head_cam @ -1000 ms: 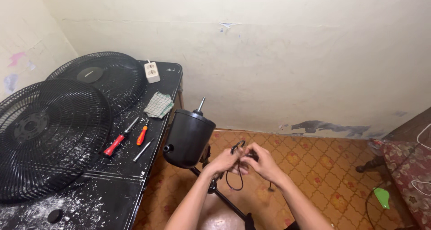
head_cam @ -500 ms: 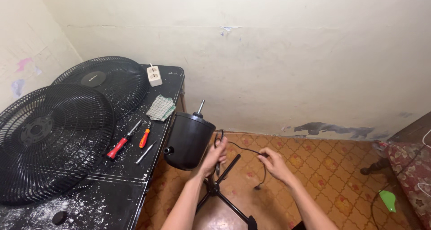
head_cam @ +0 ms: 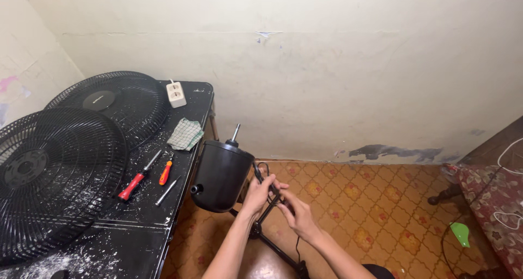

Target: The person uses a screwdriver to remove screws from the back of a standing fan motor housing, places the screws on the table, and then wraps the fan's power cord around the stand.

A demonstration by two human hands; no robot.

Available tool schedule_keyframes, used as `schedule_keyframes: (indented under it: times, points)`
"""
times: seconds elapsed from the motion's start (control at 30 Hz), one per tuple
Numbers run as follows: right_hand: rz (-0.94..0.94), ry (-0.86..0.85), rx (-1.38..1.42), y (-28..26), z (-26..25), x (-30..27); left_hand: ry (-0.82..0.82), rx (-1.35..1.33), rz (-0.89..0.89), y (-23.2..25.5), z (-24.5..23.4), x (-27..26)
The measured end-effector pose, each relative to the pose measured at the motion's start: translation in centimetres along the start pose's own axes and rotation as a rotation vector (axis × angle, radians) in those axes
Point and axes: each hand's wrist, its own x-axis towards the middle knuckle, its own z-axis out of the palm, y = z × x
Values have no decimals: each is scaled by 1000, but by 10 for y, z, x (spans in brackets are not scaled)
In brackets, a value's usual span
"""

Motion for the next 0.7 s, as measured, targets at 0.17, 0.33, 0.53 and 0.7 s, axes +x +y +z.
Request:
schedule_keyframes:
  times: [0.17, 0.33, 0.53, 0.7]
  points:
    - [421, -190, 101, 19, 0, -36, -50, -82, -11, -2, -19, 15]
    - [495, -423, 430, 55, -28, -45, -35, 168, -99, -1, -15, 14]
    - [271, -132, 117, 21, -68, 21, -209, 841, -128, -6, 24, -3]
    - [273, -172, -58, -20, -76, 58, -465, 797, -151, 5, 22, -8]
